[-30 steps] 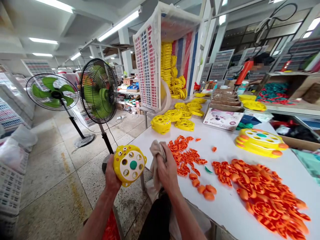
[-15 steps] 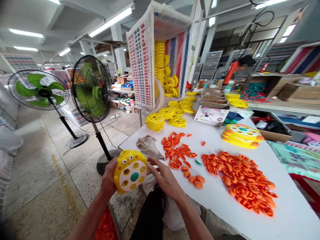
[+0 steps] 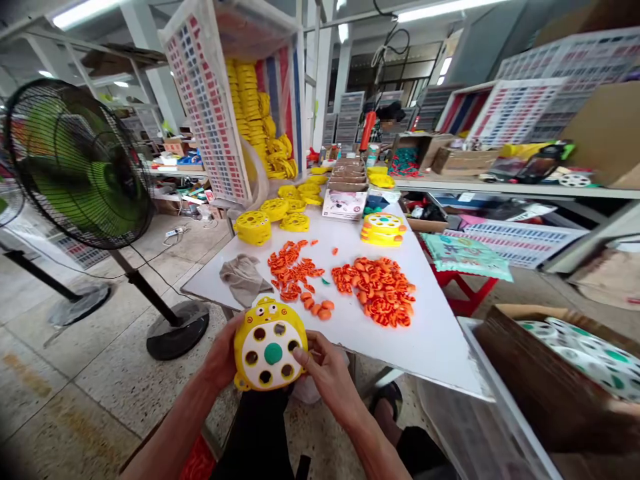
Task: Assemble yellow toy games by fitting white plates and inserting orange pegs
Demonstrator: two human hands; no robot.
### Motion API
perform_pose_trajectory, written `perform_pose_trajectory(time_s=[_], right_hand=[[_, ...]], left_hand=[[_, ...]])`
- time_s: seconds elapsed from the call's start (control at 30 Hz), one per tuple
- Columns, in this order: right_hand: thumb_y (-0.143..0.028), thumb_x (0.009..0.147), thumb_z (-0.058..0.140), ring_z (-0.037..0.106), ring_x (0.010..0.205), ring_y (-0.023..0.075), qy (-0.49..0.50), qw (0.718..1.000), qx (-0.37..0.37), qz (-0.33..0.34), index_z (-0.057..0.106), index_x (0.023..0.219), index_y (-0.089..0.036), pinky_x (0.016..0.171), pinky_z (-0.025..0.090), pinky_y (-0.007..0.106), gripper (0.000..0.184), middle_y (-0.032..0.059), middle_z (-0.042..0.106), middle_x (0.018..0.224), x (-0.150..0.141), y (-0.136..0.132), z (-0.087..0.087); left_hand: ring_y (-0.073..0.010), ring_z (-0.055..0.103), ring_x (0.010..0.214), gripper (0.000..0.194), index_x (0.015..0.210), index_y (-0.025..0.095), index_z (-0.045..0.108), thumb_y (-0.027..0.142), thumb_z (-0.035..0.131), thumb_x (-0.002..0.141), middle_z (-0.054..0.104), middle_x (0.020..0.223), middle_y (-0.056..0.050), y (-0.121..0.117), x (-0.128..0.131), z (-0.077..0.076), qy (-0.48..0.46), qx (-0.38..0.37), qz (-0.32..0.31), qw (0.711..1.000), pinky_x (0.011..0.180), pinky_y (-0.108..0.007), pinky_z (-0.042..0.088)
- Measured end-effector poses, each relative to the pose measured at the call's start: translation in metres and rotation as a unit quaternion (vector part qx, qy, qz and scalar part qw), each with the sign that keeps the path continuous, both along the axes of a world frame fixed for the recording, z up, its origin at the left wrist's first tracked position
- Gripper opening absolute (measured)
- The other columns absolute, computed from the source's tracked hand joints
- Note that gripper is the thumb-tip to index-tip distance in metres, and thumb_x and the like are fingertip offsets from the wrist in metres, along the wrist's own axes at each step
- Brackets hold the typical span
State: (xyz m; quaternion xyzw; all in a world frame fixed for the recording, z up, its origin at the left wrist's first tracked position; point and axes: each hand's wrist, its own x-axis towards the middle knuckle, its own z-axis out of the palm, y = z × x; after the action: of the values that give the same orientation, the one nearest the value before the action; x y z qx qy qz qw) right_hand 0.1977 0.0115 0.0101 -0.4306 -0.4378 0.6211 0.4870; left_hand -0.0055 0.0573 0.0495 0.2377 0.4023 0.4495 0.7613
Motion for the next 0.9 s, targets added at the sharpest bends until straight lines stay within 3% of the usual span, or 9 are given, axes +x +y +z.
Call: perform_pose_trajectory(time_s=[0.17, 0.3, 0.43, 0.53, 0.63, 0.77, 0.9], right_hand=[[-0.062, 0.082, 0.073, 0.072, 0.084, 0.0240, -0.004, 0.997, -0.003, -0.072, 0.068, 0.115, -0.024, 0.061, 0.055, 0.030, 0.051, 0.0077, 0.075, 0.111, 0.022, -0.023, -0.018], [-0.061, 0.086, 0.068, 0.073, 0.089, 0.0268, -0.017, 0.999, -0.006, -0.050, 0.067, 0.119, -0.026, 0.067, 0.057, 0.034, 0.049, 0.0076, 0.076, 0.108, 0.042, -0.038, -0.032], [-0.058, 0.091, 0.062, 0.071, 0.096, 0.0283, -0.130, 0.986, 0.057, -0.082, 0.070, 0.120, -0.024, 0.077, 0.059, 0.039, 0.045, 0.0086, 0.076, 0.110, 0.073, -0.021, -0.035], [-0.049, 0.093, 0.060, 0.072, 0.090, 0.0262, -0.275, 0.939, 0.141, -0.148, 0.072, 0.114, -0.021, 0.080, 0.059, 0.039, 0.037, 0.0089, 0.078, 0.105, 0.099, 0.025, -0.028], [-0.035, 0.095, 0.055, 0.073, 0.091, 0.0245, -0.429, 0.870, 0.194, -0.144, 0.073, 0.110, -0.022, 0.083, 0.057, 0.036, 0.027, 0.0074, 0.078, 0.106, 0.120, 0.087, -0.013], [-0.019, 0.092, 0.056, 0.071, 0.098, 0.0263, -0.527, 0.821, 0.176, -0.136, 0.072, 0.116, -0.020, 0.090, 0.052, 0.038, 0.029, 0.0094, 0.078, 0.108, 0.142, 0.176, 0.004], [-0.014, 0.092, 0.062, 0.071, 0.100, 0.0243, -0.597, 0.785, 0.129, -0.106, 0.068, 0.124, -0.018, 0.092, 0.053, 0.038, 0.034, 0.0108, 0.076, 0.109, 0.152, 0.255, 0.003]], left_hand=[[-0.0256, 0.076, 0.083, 0.041, 0.113, 0.017, 0.067, 0.031, 0.082, 0.078, 0.079, 0.105, -0.012, -0.017, 0.031, -0.006, 0.081, 0.087, -0.034, 0.992, 0.070, -0.032, 0.060], [-0.0184, 0.073, 0.076, 0.034, 0.106, 0.017, 0.068, 0.032, 0.082, 0.078, 0.078, 0.102, -0.009, -0.028, 0.046, -0.013, 0.122, 0.084, -0.035, 0.988, 0.068, -0.027, 0.058], [-0.0188, 0.073, 0.077, 0.033, 0.103, 0.018, 0.069, 0.034, 0.082, 0.078, 0.078, 0.100, -0.008, -0.030, 0.048, -0.016, 0.128, 0.069, -0.039, 0.989, 0.068, -0.026, 0.058], [-0.0201, 0.074, 0.077, 0.034, 0.103, 0.018, 0.068, 0.035, 0.083, 0.078, 0.078, 0.097, -0.008, -0.029, 0.045, -0.019, 0.131, 0.062, -0.042, 0.989, 0.066, -0.027, 0.058], [-0.0218, 0.075, 0.076, 0.038, 0.105, 0.018, 0.067, 0.036, 0.084, 0.077, 0.079, 0.096, -0.009, -0.028, 0.039, -0.025, 0.145, 0.040, -0.032, 0.988, 0.065, -0.029, 0.059], [-0.0258, 0.076, 0.077, 0.044, 0.110, 0.020, 0.066, 0.039, 0.085, 0.075, 0.080, 0.093, -0.009, -0.025, 0.030, -0.041, 0.141, 0.010, -0.035, 0.989, 0.065, -0.033, 0.059], [-0.0278, 0.075, 0.071, 0.054, 0.105, 0.023, 0.067, 0.046, 0.091, 0.064, 0.079, 0.084, -0.006, -0.018, 0.024, -0.057, 0.143, -0.042, -0.029, 0.988, 0.063, -0.036, 0.059]])
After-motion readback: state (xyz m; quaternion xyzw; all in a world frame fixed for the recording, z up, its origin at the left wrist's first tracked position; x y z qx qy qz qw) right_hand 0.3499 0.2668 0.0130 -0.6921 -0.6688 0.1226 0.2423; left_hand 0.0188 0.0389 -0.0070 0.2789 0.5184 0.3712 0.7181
